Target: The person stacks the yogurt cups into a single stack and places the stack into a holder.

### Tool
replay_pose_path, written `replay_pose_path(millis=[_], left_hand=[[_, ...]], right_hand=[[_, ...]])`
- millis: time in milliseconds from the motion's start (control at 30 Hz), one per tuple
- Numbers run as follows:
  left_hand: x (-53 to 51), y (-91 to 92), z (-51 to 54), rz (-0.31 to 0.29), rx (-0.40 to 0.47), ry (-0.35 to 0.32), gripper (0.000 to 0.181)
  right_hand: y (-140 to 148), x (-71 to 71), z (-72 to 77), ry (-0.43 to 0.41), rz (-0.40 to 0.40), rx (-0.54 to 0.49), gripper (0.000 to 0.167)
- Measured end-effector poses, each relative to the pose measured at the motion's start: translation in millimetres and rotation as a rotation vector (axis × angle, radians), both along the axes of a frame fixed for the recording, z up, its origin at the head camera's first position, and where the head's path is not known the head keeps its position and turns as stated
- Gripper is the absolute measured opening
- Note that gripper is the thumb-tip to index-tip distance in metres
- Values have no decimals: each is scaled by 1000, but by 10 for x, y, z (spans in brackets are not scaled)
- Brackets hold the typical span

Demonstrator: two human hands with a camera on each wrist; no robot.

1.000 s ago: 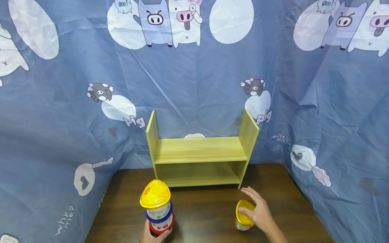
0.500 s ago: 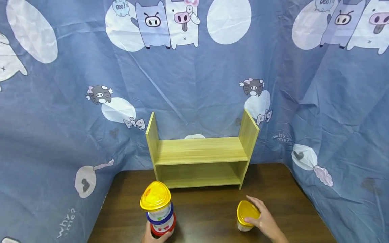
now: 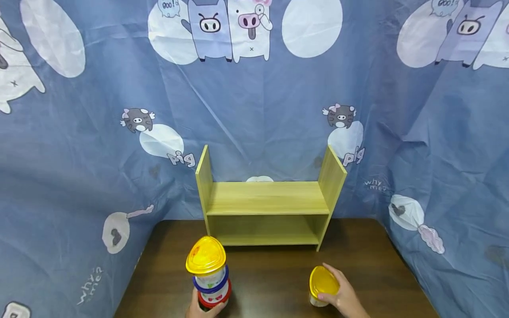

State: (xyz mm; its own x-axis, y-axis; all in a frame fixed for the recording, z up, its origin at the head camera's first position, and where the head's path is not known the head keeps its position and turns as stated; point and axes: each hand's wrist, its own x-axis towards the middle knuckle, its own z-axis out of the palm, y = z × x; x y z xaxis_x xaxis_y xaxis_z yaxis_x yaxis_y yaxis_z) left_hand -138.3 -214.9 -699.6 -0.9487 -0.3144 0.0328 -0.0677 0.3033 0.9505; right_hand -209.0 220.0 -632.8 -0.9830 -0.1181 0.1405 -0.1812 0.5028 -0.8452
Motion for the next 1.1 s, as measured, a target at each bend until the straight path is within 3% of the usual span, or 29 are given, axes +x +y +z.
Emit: replay_pose_path(millis=[167,500,767,1100], left_hand=[[-15,25,37,18,-27,21,88],[15,46,102,38,-57,-46,91],[-2,26,80,16,14,6,90],[-4,44,132,-2,34,-45,93]], right_hand=[[11,10,0,-2,-18,48,98],[-64,56,-76,-59,-70,-52,99],[-228,79,-97,-64,-126,-17,97],[-356,86,-39,30,-157,-12,92]])
